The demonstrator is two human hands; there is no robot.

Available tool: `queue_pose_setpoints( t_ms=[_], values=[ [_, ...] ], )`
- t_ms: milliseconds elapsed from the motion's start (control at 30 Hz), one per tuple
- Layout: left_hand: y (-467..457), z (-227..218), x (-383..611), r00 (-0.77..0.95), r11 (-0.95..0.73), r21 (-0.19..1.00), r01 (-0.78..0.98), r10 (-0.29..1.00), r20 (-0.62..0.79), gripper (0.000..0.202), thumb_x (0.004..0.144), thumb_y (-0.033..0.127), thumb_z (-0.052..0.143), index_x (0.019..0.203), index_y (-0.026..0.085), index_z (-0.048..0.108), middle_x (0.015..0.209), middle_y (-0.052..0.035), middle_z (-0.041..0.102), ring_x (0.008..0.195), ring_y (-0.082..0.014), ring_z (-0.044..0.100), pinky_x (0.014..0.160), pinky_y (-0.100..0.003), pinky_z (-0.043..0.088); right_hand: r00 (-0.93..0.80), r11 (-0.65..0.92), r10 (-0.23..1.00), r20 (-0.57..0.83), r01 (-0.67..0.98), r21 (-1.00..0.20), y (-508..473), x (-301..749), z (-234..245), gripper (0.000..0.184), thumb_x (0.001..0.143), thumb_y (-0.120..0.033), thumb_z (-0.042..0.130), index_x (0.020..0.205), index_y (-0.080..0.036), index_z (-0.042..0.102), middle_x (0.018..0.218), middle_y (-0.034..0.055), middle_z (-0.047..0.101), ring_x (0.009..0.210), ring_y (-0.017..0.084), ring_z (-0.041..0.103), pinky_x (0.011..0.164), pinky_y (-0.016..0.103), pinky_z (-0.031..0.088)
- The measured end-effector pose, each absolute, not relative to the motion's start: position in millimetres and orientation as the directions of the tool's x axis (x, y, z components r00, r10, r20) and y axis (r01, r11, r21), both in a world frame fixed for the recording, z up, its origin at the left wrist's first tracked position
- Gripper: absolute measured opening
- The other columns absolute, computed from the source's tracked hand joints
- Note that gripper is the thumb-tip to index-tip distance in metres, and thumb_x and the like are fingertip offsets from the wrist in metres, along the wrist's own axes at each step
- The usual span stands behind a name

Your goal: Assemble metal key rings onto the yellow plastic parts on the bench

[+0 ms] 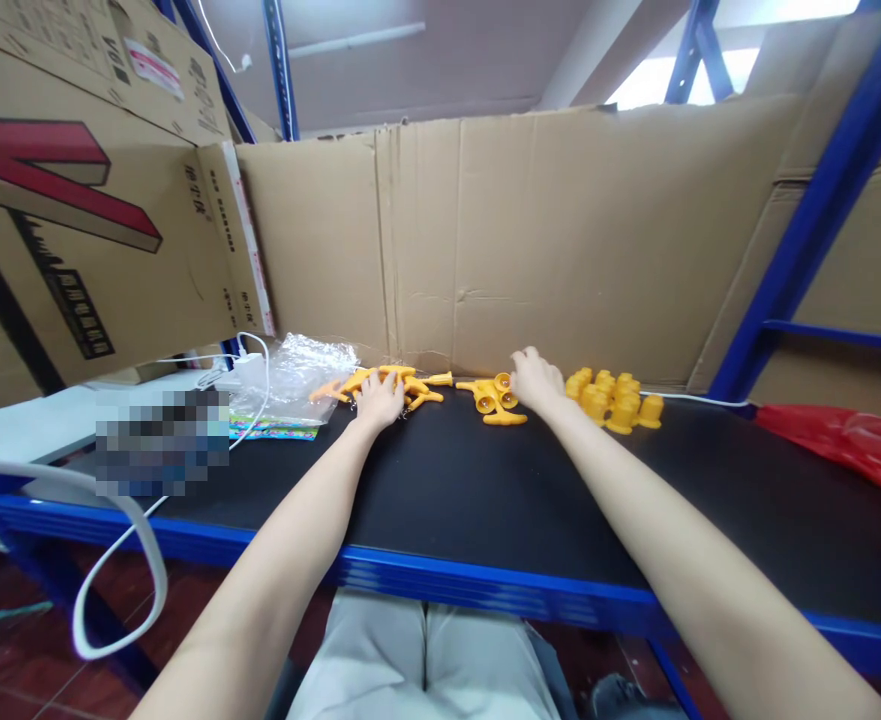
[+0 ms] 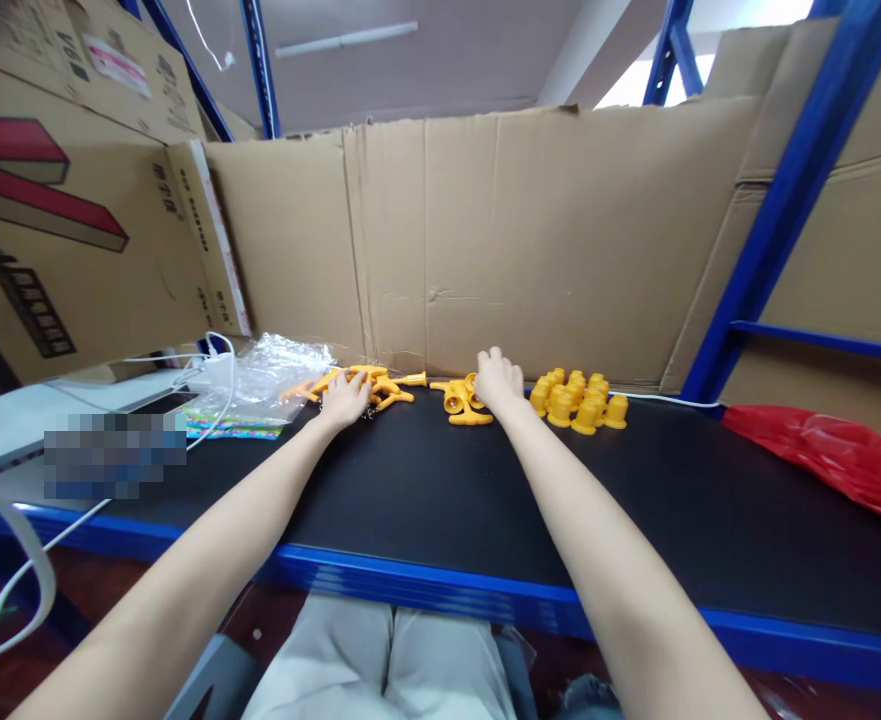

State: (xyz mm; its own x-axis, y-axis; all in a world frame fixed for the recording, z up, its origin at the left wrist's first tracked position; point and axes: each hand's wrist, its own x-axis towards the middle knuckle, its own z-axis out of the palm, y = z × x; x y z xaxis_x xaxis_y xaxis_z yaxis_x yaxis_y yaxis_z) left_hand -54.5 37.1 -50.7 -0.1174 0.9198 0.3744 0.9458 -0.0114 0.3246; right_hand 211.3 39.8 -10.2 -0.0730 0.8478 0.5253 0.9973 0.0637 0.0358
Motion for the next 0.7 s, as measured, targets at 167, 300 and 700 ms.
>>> queue_pose_setpoints(
  t_ms=[167, 300, 700],
  values=[
    [36, -56, -54, -0.052, -0.058, 0.255, 0.965, 0.914, 0.403, 0.053, 0.085, 0.044, 0.04, 0.131, 0.019, 0.042, 0.149, -0.0152, 0.018, 0.134, -0.0339, 0.022, 0.103, -0.052, 0.026, -0.374, 0.343, 0.848, 0.375, 0.927, 0.15, 66, 167, -12, 0.037, 0.084, -0.021, 0.042, 0.119, -0.016, 0.052, 0.125, 0.0139, 0.051, 0.111, 0.025, 0.049, 0.086, 0.038, 0.039],
    [42, -60, -54, 0.142, -0.242, 0.191, 0.951, 0.894, 0.425, 0.05, 0.087, 0.025, 0.036, 0.137, 0.025, 0.036, 0.149, -0.0117, 0.021, 0.136, -0.0267, 0.021, 0.106, -0.05, 0.024, -0.368, 0.358, 0.888, 0.275, 0.93, 0.089, 90, 134, -16, 0.041, 0.086, -0.026, 0.041, 0.126, -0.017, 0.047, 0.132, 0.0126, 0.047, 0.117, 0.025, 0.045, 0.092, 0.04, 0.036],
    [38, -58, -46, 0.3, -0.347, 0.175, 0.921, 0.921, 0.248, 0.045, 0.091, 0.03, 0.03, 0.135, 0.03, 0.04, 0.147, -0.0076, 0.028, 0.136, -0.025, 0.021, 0.106, -0.057, 0.016, -0.293, 0.281, 0.947, 0.134, 0.954, 0.102, 122, 112, -38, 0.037, 0.081, -0.03, 0.053, 0.114, -0.014, 0.059, 0.121, 0.0182, 0.054, 0.115, 0.028, 0.045, 0.09, 0.046, 0.035]
  ],
)
